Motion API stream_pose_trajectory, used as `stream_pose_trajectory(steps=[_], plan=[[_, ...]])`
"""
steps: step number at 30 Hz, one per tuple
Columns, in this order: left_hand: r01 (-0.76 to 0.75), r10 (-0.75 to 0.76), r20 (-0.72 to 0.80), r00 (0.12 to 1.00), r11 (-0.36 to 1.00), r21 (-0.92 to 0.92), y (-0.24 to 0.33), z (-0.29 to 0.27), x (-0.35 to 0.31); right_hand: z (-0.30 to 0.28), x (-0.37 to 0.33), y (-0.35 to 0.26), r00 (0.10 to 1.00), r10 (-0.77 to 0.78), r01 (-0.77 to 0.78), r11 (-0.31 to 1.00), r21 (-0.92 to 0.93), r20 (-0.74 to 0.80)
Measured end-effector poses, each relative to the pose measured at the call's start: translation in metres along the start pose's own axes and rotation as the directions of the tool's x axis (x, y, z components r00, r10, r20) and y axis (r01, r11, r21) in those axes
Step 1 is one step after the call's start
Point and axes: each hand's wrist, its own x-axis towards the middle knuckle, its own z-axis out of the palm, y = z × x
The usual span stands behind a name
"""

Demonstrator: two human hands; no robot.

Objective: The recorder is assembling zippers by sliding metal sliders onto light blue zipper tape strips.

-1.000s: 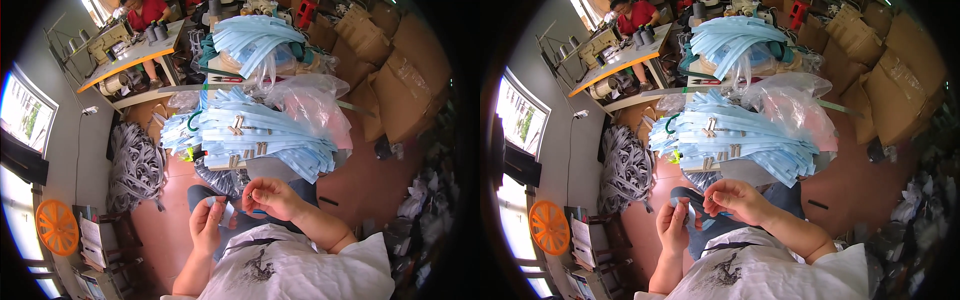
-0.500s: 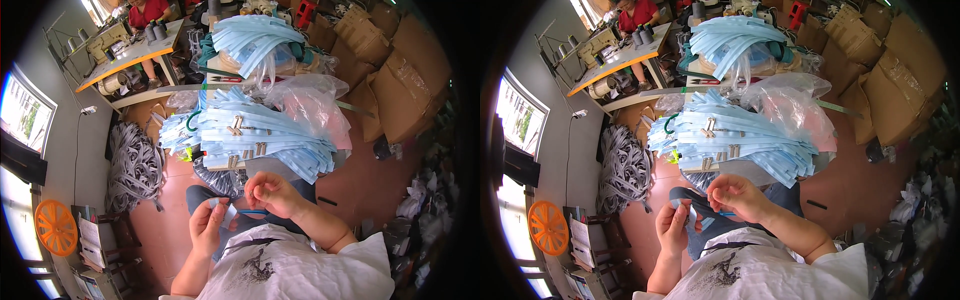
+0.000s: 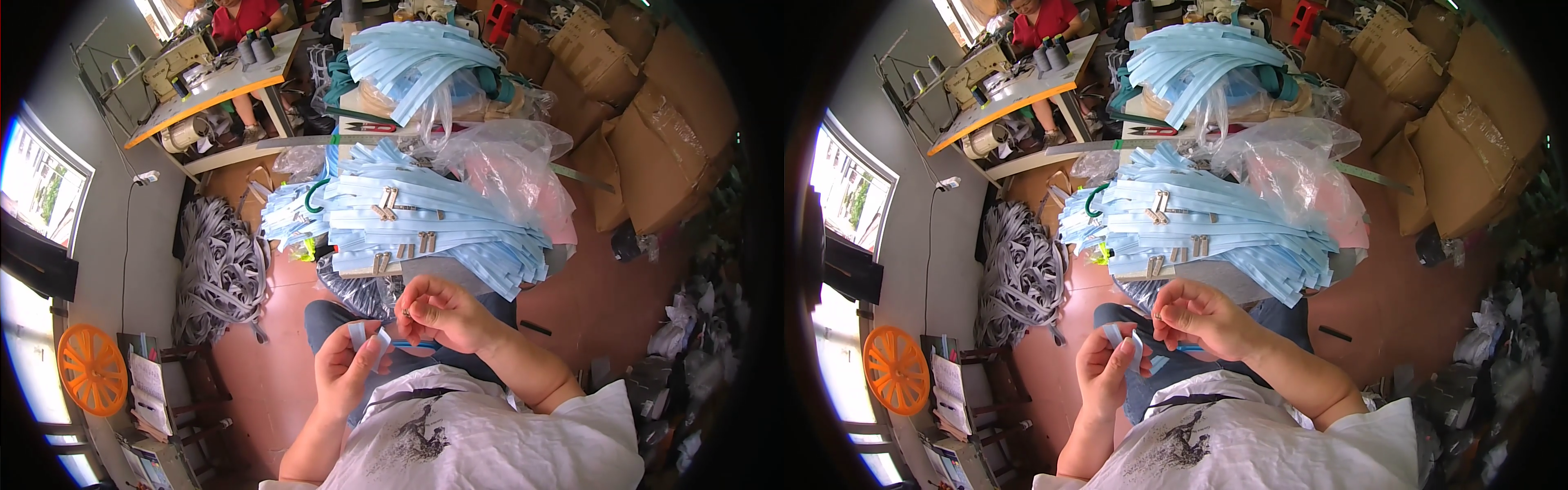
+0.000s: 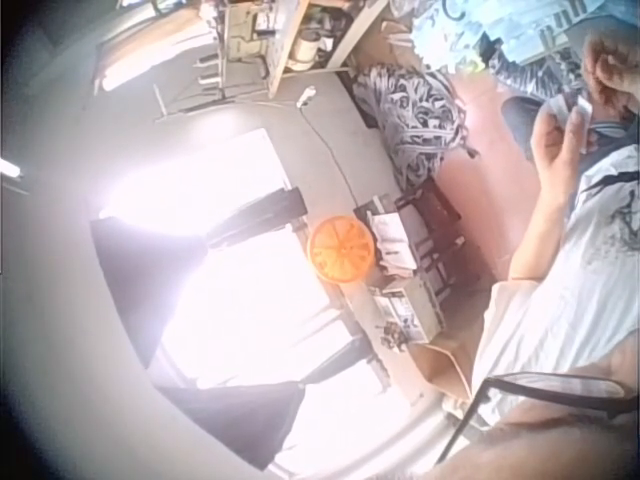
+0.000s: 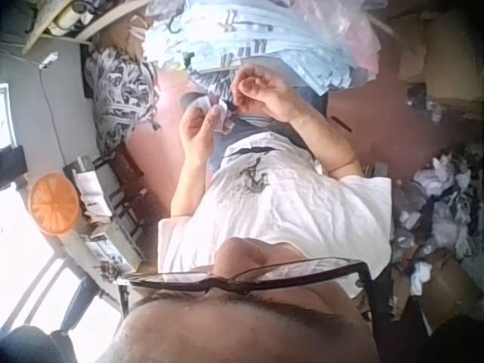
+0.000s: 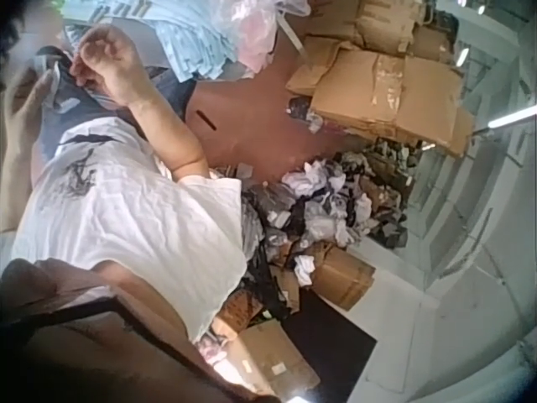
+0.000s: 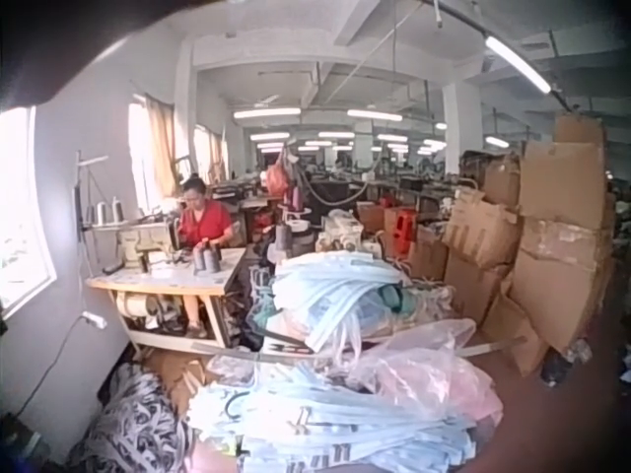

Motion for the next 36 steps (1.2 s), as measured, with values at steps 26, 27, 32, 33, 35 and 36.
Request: stream_pose_trajectory(steps=[26,27,32,33,35,36], plan=[[0.033,-0.033,-0.004,0.999,0.999,0.008,0.0025,0.0002,0.0007,-0.0054,-0.0003,0.0010,1.000,0.015,-0.015,0.998,0.053,0.002],[0.032,-0.032,-0.005,0.999,0.999,0.009,0.0025,0.0002,0.0007,-0.0055,-0.0003,0.0014,1.000,0.006,-0.006,0.999,0.047,0.002],[0.034,-0.034,-0.004,0.999,0.999,0.017,0.0042,0.0008,0.0002,-0.0065,-0.0007,0.0006,1.000,0.000,0.000,1.000,-0.024,-0.019],[0.033,-0.033,-0.005,0.999,0.999,0.022,0.0043,0.0010,0.0002,-0.0078,-0.0009,0.0013,1.000,0.002,-0.003,0.999,-0.045,-0.017],[0.023,-0.023,0.001,1.000,1.000,0.017,0.0044,0.0013,0.0005,-0.0071,0.0000,0.0021,1.000,-0.006,0.006,1.000,-0.031,-0.020],[0.013,-0.013,0.007,1.000,1.000,0.011,0.0044,0.0015,0.0007,-0.0068,0.0006,0.0025,1.000,-0.015,0.014,1.000,-0.018,-0.024]])
